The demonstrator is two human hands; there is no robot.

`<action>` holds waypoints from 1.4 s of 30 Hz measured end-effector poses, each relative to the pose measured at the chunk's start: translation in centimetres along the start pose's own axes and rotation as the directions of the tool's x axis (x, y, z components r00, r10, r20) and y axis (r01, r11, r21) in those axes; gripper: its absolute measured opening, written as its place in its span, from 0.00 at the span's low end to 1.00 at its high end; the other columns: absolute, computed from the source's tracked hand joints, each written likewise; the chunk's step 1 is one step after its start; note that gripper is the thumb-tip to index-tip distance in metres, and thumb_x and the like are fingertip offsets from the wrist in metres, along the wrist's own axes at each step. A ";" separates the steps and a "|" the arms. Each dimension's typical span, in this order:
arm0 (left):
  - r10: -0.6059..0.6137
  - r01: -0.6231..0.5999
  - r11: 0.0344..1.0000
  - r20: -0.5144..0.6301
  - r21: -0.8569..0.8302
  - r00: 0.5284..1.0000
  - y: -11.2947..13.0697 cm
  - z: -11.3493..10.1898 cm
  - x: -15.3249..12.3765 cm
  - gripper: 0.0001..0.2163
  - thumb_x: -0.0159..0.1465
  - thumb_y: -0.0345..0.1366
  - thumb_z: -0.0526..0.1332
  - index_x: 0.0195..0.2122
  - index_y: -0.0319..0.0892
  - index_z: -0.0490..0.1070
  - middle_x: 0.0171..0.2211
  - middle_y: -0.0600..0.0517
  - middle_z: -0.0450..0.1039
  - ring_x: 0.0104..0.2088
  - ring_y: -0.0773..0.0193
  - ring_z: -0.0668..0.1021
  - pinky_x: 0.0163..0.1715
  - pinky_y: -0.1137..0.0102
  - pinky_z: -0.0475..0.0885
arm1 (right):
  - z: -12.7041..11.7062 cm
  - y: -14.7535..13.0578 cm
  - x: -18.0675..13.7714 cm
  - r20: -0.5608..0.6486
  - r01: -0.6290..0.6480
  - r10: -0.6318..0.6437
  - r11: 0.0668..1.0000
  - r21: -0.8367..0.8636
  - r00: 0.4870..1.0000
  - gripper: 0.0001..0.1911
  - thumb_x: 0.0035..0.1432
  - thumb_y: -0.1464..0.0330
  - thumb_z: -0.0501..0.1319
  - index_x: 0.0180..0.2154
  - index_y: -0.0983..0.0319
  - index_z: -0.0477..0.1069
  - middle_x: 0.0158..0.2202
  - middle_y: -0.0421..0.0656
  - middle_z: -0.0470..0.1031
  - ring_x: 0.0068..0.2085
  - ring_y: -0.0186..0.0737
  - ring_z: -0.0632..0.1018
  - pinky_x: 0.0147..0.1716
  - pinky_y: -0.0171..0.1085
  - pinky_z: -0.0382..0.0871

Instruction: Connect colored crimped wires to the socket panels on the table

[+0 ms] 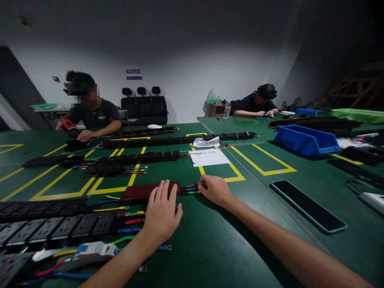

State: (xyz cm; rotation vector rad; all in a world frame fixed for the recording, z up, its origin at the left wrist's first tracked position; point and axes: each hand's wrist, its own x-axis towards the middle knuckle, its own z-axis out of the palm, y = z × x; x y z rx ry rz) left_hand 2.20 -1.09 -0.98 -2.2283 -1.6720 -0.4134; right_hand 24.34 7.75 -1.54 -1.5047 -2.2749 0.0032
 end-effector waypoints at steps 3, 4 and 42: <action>-0.001 0.001 1.000 0.002 -0.003 1.000 0.1 -0.2 0.1 0.25 0.68 0.42 0.53 0.64 0.37 0.65 0.65 0.37 0.64 0.66 0.43 0.65 0.62 0.48 0.63 | -0.1 0.1 -0.1 -0.020 0.026 -0.026 0.999 0.024 0.999 0.08 0.63 0.66 0.58 0.31 0.59 0.71 0.30 0.39 0.77 0.28 0.34 0.72 0.27 0.36 0.49; -0.001 0.001 1.000 0.004 -0.001 1.000 0.1 -0.3 0.1 0.25 0.69 0.42 0.53 0.64 0.36 0.66 0.65 0.36 0.64 0.66 0.44 0.65 0.62 0.48 0.63 | -0.1 0.1 -0.1 -0.031 0.035 -0.034 0.999 0.027 0.999 0.08 0.63 0.66 0.58 0.31 0.59 0.71 0.30 0.39 0.76 0.28 0.33 0.71 0.27 0.35 0.49; 0.014 -0.014 1.000 -0.026 -0.003 1.000 0.1 0.0 0.1 0.25 0.67 0.40 0.54 0.64 0.36 0.65 0.67 0.36 0.61 0.68 0.44 0.63 0.63 0.49 0.62 | 0.5 0.5 -0.2 -0.069 0.133 -0.127 0.986 0.096 0.990 0.10 0.68 0.59 0.57 0.40 0.59 0.65 0.38 0.41 0.71 0.30 0.35 0.71 0.28 0.36 0.50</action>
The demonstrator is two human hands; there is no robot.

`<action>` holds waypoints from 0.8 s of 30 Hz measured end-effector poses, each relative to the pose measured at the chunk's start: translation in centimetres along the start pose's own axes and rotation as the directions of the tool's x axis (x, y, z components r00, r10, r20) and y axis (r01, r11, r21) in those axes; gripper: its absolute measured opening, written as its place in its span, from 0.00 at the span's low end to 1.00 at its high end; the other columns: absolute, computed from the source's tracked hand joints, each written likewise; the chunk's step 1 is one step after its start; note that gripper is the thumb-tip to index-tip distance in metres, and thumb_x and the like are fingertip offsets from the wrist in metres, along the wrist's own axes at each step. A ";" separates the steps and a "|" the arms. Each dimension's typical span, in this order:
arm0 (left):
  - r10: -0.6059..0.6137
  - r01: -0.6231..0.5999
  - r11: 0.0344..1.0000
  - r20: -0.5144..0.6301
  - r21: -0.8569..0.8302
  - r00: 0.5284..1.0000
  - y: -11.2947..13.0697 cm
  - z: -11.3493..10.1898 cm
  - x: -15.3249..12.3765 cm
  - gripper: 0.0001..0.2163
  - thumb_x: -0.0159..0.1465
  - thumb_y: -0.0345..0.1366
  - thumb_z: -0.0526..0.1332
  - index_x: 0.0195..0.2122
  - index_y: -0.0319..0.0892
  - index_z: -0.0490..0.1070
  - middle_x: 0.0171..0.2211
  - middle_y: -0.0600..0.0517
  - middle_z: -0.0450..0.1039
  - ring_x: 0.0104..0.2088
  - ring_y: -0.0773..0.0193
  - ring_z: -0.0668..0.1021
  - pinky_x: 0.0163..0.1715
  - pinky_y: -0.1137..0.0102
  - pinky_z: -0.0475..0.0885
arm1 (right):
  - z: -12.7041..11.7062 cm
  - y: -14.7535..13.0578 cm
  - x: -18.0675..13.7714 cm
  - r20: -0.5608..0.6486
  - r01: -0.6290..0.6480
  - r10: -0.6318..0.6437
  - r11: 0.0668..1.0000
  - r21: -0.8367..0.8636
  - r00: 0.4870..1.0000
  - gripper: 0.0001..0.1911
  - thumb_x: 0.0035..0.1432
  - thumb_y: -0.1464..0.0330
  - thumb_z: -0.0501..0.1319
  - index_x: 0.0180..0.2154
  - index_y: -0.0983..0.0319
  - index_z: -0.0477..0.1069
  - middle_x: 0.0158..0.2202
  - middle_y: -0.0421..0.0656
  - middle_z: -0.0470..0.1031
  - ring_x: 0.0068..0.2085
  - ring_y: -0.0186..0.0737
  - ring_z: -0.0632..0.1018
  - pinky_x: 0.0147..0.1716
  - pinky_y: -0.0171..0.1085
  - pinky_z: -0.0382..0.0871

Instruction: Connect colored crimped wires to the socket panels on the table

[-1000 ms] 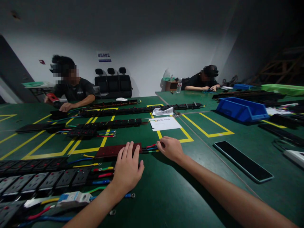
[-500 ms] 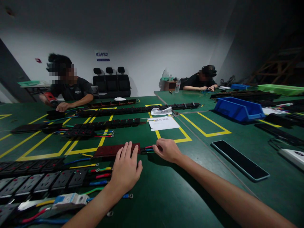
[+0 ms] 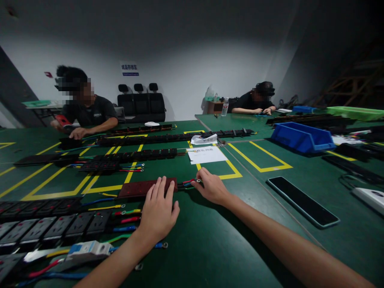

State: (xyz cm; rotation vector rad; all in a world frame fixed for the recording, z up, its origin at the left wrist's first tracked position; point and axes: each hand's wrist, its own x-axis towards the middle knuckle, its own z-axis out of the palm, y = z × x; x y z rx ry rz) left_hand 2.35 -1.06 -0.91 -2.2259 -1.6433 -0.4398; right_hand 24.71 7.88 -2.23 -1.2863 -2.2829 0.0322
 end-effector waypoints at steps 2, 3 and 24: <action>0.000 0.000 1.000 -0.001 -0.003 1.000 0.0 0.1 0.0 0.25 0.67 0.40 0.54 0.64 0.36 0.65 0.67 0.35 0.61 0.68 0.44 0.62 0.63 0.49 0.62 | 0.0 0.0 0.0 -0.004 -0.018 0.018 1.000 -0.003 1.000 0.11 0.68 0.58 0.57 0.40 0.59 0.65 0.37 0.40 0.71 0.30 0.35 0.70 0.27 0.36 0.49; 0.001 -0.001 1.000 0.001 -0.002 1.000 0.0 0.1 0.0 0.25 0.67 0.40 0.54 0.64 0.36 0.65 0.67 0.35 0.61 0.68 0.44 0.62 0.63 0.49 0.62 | 0.0 0.0 0.1 -0.006 -0.031 0.031 1.000 -0.005 0.999 0.12 0.68 0.57 0.57 0.40 0.59 0.65 0.37 0.40 0.71 0.30 0.35 0.70 0.27 0.36 0.49; 0.006 -0.007 1.000 0.020 0.010 1.000 -0.3 0.5 0.0 0.28 0.67 0.42 0.54 0.67 0.37 0.61 0.68 0.37 0.59 0.68 0.44 0.62 0.64 0.49 0.61 | -0.2 -0.1 0.2 -0.087 -0.222 0.216 0.973 -0.070 0.973 0.18 0.68 0.57 0.53 0.29 0.60 0.68 0.30 0.40 0.72 0.26 0.33 0.68 0.26 0.36 0.46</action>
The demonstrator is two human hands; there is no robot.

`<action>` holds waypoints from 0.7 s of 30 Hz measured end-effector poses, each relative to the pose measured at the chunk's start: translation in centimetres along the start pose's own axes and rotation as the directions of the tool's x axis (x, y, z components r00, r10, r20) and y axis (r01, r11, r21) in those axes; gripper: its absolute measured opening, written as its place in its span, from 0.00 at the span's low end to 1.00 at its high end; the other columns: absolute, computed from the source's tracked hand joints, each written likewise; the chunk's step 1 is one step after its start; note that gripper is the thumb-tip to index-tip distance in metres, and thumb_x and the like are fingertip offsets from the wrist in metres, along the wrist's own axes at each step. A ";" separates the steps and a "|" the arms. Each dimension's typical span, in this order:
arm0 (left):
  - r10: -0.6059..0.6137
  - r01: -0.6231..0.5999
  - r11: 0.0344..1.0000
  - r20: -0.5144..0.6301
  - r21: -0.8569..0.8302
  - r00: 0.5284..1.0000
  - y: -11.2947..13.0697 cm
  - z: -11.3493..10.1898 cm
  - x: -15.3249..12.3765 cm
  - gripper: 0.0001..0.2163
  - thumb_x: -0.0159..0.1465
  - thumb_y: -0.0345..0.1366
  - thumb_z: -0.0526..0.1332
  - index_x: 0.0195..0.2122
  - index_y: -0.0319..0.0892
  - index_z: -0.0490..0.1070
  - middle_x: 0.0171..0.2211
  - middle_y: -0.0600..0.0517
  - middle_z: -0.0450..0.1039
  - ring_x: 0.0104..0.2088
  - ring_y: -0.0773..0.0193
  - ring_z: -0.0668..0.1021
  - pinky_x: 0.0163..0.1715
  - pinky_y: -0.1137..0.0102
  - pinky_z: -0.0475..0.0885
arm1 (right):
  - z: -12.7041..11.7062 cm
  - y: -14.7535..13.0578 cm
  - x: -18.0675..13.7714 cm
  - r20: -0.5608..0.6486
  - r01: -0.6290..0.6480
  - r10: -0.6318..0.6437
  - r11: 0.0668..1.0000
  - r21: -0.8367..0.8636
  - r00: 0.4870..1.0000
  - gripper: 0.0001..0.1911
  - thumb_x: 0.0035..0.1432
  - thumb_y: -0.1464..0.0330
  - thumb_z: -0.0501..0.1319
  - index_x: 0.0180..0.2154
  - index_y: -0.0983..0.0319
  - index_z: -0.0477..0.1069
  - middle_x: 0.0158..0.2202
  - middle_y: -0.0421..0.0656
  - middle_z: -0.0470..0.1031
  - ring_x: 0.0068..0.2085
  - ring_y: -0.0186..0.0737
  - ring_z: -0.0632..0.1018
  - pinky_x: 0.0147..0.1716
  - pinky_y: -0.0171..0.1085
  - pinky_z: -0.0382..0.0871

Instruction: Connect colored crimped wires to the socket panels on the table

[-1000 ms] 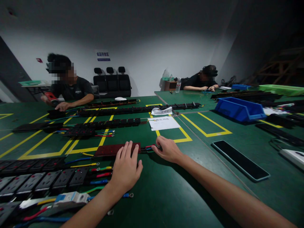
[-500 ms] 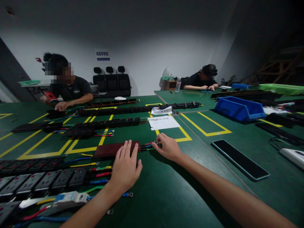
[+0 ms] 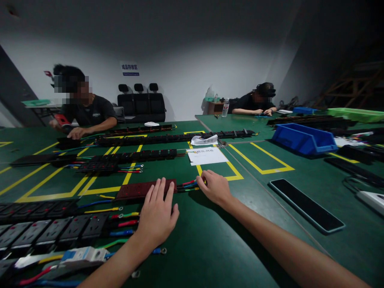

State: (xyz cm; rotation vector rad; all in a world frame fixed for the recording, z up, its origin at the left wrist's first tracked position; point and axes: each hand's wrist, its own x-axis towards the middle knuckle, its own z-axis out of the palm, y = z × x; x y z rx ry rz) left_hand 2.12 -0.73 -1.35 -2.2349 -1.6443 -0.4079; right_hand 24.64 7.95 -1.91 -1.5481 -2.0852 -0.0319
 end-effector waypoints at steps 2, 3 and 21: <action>0.000 0.000 1.000 0.001 0.008 1.000 0.0 0.0 0.0 0.28 0.67 0.41 0.54 0.67 0.37 0.62 0.68 0.37 0.59 0.68 0.45 0.62 0.64 0.49 0.61 | 0.1 0.1 0.1 -0.031 -0.009 0.010 1.000 0.018 0.999 0.17 0.68 0.58 0.53 0.29 0.60 0.68 0.29 0.40 0.72 0.26 0.33 0.67 0.26 0.36 0.47; 0.000 0.000 1.000 0.001 0.012 1.000 0.1 0.0 0.0 0.28 0.67 0.41 0.54 0.67 0.37 0.62 0.68 0.37 0.59 0.68 0.45 0.62 0.65 0.49 0.61 | 0.1 0.1 0.1 -0.055 -0.001 0.003 0.999 0.035 0.999 0.16 0.68 0.59 0.54 0.30 0.60 0.68 0.29 0.39 0.72 0.26 0.32 0.67 0.26 0.36 0.48; 0.014 -0.014 1.000 0.001 0.023 1.000 0.1 -0.3 0.0 0.27 0.68 0.41 0.53 0.67 0.39 0.62 0.67 0.37 0.61 0.68 0.44 0.63 0.64 0.45 0.60 | 0.4 0.3 -0.1 -0.085 0.172 -0.166 0.983 0.060 0.982 0.25 0.68 0.63 0.54 0.18 0.62 0.69 0.21 0.41 0.69 0.22 0.30 0.64 0.26 0.38 0.45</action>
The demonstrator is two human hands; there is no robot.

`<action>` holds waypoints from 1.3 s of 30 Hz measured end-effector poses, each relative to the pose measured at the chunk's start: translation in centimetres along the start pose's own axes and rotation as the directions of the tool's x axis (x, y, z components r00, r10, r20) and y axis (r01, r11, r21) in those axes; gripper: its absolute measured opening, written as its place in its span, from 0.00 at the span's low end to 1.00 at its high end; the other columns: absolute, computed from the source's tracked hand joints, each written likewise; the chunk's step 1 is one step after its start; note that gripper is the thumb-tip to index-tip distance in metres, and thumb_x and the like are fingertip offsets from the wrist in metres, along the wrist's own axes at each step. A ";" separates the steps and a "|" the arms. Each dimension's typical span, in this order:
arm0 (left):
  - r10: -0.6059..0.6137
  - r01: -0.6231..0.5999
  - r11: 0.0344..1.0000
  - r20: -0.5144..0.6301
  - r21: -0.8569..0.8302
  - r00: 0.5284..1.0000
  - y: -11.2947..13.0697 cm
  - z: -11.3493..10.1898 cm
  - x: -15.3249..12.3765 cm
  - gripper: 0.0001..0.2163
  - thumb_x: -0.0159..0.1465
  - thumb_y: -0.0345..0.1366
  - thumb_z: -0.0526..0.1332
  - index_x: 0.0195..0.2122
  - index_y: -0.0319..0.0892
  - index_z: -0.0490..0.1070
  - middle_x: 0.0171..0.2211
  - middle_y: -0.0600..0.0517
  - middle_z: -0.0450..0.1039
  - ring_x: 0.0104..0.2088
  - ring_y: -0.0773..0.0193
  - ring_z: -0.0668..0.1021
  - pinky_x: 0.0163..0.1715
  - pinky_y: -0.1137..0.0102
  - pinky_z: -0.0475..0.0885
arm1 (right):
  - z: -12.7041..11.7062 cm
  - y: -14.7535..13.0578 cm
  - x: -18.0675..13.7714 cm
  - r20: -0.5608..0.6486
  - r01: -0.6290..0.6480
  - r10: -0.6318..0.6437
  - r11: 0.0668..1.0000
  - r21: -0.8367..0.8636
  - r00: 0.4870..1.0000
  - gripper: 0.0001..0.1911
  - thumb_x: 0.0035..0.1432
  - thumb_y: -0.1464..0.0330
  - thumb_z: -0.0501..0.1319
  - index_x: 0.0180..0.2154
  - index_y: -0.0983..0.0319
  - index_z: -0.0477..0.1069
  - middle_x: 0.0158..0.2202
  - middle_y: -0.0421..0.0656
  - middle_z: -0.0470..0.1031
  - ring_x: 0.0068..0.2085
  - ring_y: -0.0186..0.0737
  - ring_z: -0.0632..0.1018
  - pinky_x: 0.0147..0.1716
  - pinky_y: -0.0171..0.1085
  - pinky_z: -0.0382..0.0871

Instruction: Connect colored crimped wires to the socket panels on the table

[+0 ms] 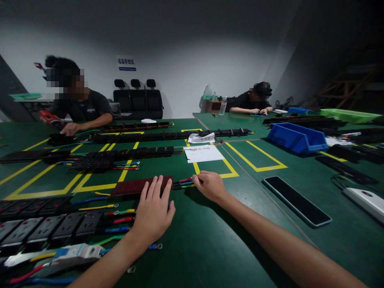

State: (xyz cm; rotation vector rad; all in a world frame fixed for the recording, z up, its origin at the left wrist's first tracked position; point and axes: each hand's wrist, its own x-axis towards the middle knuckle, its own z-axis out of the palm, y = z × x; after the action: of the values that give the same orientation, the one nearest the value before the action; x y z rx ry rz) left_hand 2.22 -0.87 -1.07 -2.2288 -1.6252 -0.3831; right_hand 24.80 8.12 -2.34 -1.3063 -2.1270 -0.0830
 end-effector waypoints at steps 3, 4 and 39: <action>0.002 -0.002 1.000 0.008 -0.011 1.000 -0.1 0.1 0.0 0.27 0.68 0.41 0.53 0.67 0.39 0.62 0.67 0.37 0.61 0.68 0.44 0.63 0.64 0.45 0.60 | 0.1 0.0 0.0 0.007 -0.003 0.003 1.000 0.002 1.000 0.25 0.67 0.63 0.55 0.18 0.62 0.68 0.21 0.41 0.69 0.22 0.30 0.63 0.26 0.38 0.46; 0.002 -0.002 1.000 0.012 -0.013 1.000 -0.1 0.1 0.0 0.27 0.68 0.41 0.52 0.67 0.39 0.62 0.67 0.37 0.61 0.67 0.44 0.63 0.64 0.45 0.61 | 0.1 0.1 0.0 -0.012 -0.005 0.005 1.000 0.004 1.000 0.25 0.68 0.63 0.55 0.18 0.62 0.68 0.21 0.40 0.69 0.22 0.30 0.63 0.26 0.37 0.46; -0.019 0.019 0.999 0.003 -0.044 1.000 0.1 -0.4 0.0 0.25 0.67 0.40 0.53 0.66 0.41 0.64 0.66 0.38 0.62 0.67 0.44 0.64 0.63 0.46 0.61 | 0.0 0.3 0.3 0.173 -0.046 0.040 0.998 0.034 0.984 0.13 0.69 0.60 0.55 0.34 0.59 0.69 0.33 0.41 0.72 0.29 0.34 0.69 0.26 0.36 0.48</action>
State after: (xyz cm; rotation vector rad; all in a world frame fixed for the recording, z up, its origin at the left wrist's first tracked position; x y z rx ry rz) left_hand 2.35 -1.07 -0.72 -2.2487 -1.6554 -0.4255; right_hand 24.99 8.53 -2.31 -1.3798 -2.2308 0.0911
